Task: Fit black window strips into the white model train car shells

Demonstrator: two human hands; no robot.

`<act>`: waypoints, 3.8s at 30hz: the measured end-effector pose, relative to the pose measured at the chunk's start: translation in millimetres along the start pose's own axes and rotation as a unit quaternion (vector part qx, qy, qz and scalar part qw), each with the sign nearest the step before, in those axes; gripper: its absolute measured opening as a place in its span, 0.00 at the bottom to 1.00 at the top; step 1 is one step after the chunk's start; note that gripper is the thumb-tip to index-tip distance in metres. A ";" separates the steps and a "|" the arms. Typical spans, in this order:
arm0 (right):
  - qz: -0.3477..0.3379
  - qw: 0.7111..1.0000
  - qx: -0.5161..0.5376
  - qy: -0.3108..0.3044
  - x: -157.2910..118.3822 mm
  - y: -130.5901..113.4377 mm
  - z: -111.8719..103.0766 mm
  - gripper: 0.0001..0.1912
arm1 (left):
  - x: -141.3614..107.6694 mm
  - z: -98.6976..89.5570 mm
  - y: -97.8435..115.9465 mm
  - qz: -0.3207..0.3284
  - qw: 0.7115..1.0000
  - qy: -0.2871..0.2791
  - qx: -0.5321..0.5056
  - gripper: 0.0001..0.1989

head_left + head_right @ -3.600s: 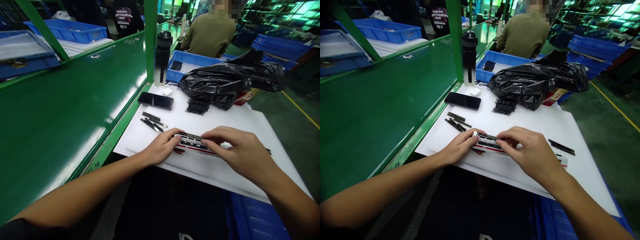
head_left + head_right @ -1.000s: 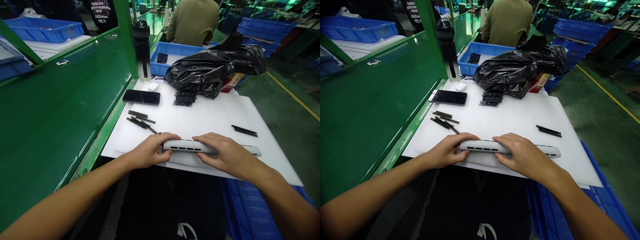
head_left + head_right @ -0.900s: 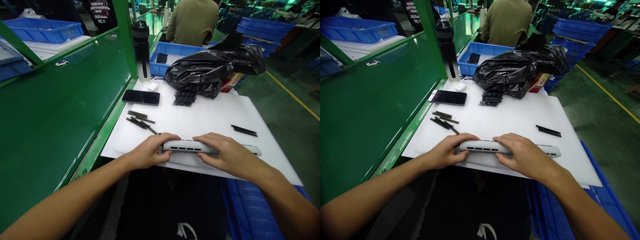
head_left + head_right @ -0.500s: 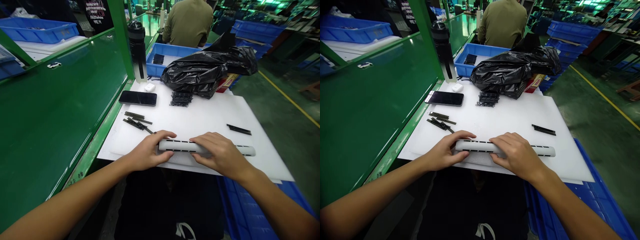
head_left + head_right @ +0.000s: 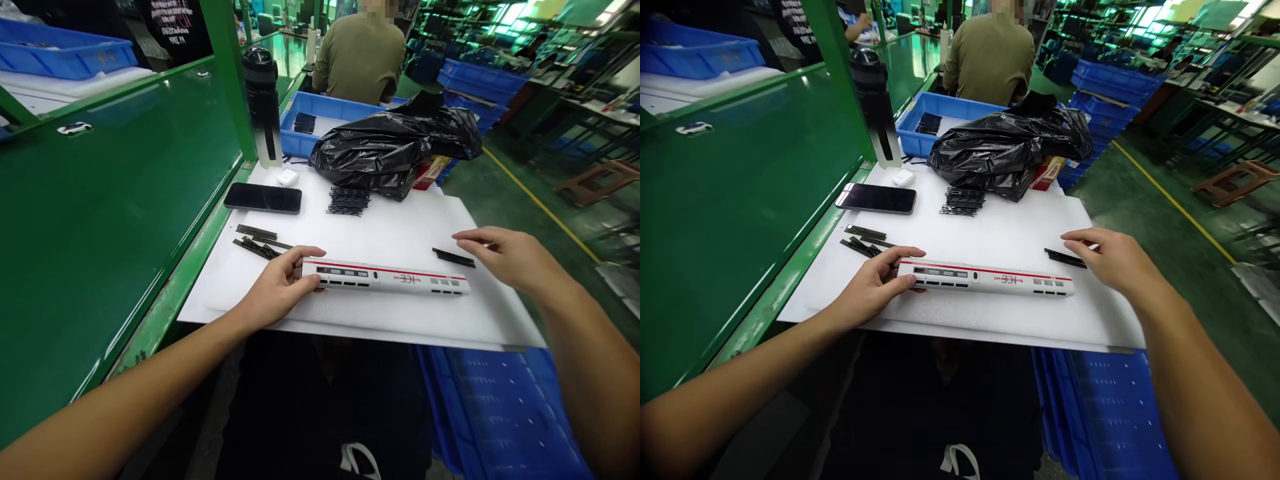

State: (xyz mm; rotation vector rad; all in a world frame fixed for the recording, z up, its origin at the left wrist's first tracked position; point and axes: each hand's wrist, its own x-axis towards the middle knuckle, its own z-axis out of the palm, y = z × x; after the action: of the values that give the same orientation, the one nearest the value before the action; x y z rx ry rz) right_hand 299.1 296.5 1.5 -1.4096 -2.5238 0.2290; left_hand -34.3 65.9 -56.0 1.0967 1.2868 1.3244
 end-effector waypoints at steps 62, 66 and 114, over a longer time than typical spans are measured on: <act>-0.139 0.982 0.046 -0.122 -40.7 -156.5 33.1 0.12 | -1.8 2.7 2.0 0.016 0.985 -0.009 0.170 0.08; -0.178 0.977 -0.004 -0.122 -40.9 -153.3 37.9 0.14 | -3.6 5.7 3.9 0.019 0.980 -0.006 0.200 0.07; -0.184 0.971 0.105 -0.108 -40.4 -143.8 34.7 0.08 | -4.5 -4.6 6.0 0.065 0.981 -0.080 0.165 0.21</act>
State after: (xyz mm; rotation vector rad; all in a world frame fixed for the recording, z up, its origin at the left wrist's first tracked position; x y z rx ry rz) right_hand 192.4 186.4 -1.0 -0.8574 -2.7752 0.5851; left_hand -38.5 60.8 -50.1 1.5091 1.3629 1.1137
